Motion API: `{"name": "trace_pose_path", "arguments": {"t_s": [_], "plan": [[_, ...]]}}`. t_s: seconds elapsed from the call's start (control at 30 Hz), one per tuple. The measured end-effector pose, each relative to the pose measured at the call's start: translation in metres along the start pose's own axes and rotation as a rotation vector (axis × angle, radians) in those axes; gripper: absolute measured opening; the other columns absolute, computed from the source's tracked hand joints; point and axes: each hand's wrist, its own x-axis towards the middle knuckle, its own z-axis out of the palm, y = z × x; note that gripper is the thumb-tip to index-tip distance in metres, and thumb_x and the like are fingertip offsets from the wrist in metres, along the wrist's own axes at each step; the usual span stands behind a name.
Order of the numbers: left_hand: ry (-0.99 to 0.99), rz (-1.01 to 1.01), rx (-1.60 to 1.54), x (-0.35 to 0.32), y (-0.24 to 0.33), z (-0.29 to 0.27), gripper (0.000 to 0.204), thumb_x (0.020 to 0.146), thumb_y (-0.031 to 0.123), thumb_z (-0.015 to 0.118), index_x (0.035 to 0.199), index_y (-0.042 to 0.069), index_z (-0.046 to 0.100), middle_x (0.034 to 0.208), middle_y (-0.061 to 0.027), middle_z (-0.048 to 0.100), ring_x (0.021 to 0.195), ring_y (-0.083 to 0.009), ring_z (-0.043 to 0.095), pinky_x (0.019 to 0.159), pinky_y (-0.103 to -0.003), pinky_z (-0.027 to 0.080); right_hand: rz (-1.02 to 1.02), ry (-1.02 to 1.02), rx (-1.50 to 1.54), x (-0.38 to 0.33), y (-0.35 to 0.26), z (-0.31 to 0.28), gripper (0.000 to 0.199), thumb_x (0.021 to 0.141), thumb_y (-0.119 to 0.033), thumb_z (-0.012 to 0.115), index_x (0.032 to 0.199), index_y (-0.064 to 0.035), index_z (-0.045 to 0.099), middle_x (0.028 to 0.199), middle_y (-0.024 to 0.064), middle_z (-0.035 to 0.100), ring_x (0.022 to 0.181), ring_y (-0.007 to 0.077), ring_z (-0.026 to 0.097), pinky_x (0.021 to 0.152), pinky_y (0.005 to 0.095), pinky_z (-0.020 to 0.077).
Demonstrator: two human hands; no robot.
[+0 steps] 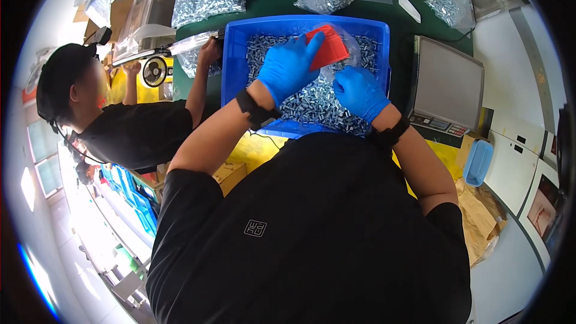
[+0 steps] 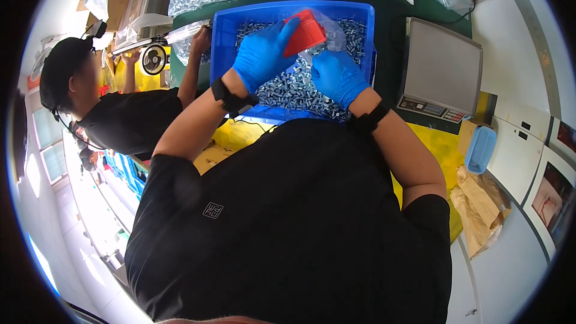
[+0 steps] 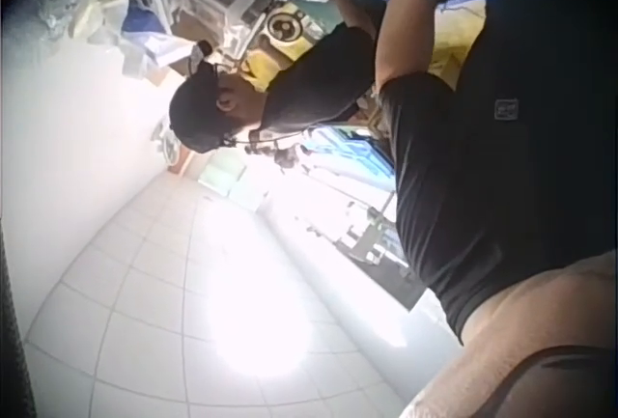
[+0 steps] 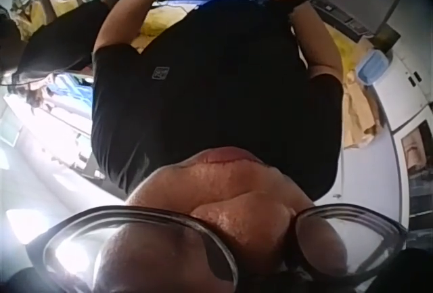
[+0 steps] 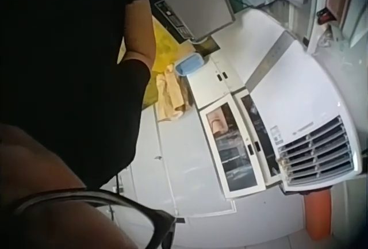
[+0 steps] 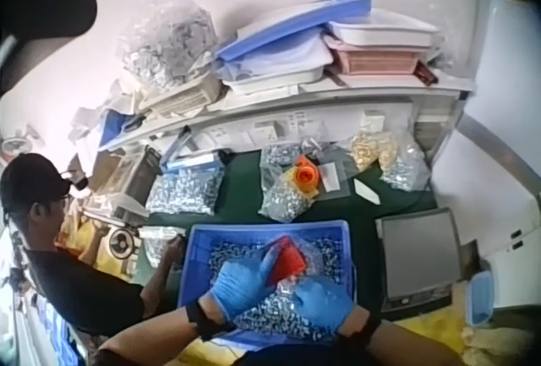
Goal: Scooping small metal parts from a bin into plastic bags, weighing them on a scale, and organizing them.
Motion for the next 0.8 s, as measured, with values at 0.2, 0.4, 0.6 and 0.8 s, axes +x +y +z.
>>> {"name": "trace_pose_path", "arguments": {"t_s": [0.2, 0.4, 0.6, 0.8], "plan": [[0.165, -0.534, -0.861, -0.051, -0.026, -0.002, 0.057, 0.082, 0.025, 0.074, 0.127, 0.001, 0.05, 0.114, -0.0184, 0.066, 0.094, -0.028, 0.069, 0.081, -0.037, 0.055, 0.046, -0.128, -0.2, 0.017, 0.013, 0.007, 0.018, 0.086, -0.017, 0.061, 0.073, -0.0045, 0.064, 0.076, 0.0198, 0.063, 0.068, 0.0386, 0.063, 0.063, 0.0479, 0.0504], [0.309, -0.918, -1.033, -0.098, -0.062, 0.075, 0.049, 0.081, 0.023, 0.073, 0.119, 0.0, 0.054, 0.107, -0.018, 0.067, 0.098, -0.0284, 0.067, 0.083, -0.038, 0.054, 0.051, 0.081, 0.101, 0.04, 0.027, -0.011, 0.022, 0.089, -0.017, 0.06, 0.073, -0.0027, 0.063, 0.073, 0.0201, 0.061, 0.068, 0.0384, 0.062, 0.058, 0.0443, 0.0455], [-0.115, -0.743, -0.753, -0.06, -0.05, 0.138, 0.07, 0.074, 0.035, 0.075, 0.129, 0.003, 0.047, 0.112, -0.0264, 0.064, 0.103, -0.0425, 0.063, 0.087, -0.047, 0.052, 0.061, 0.228, 0.21, 0.044, 0.004, -0.048, 0.022, 0.087, -0.01, 0.067, 0.069, -0.0001, 0.058, 0.063, 0.0163, 0.052, 0.054, 0.0277, 0.05, 0.054, 0.0369, 0.0409], [-0.084, -0.747, -0.74, -0.015, -0.019, 0.159, 0.068, 0.075, 0.032, 0.073, 0.131, 0.007, 0.043, 0.105, -0.0265, 0.066, 0.094, -0.0446, 0.065, 0.08, -0.049, 0.054, 0.267, 0.379, 0.363, 0.026, -0.033, -0.088, 0.027, 0.089, -0.005, 0.069, 0.069, -0.0002, 0.052, 0.064, -0.0011, 0.042, 0.06, 0.0056, 0.039, 0.054, 0.0257, 0.0345]]}}
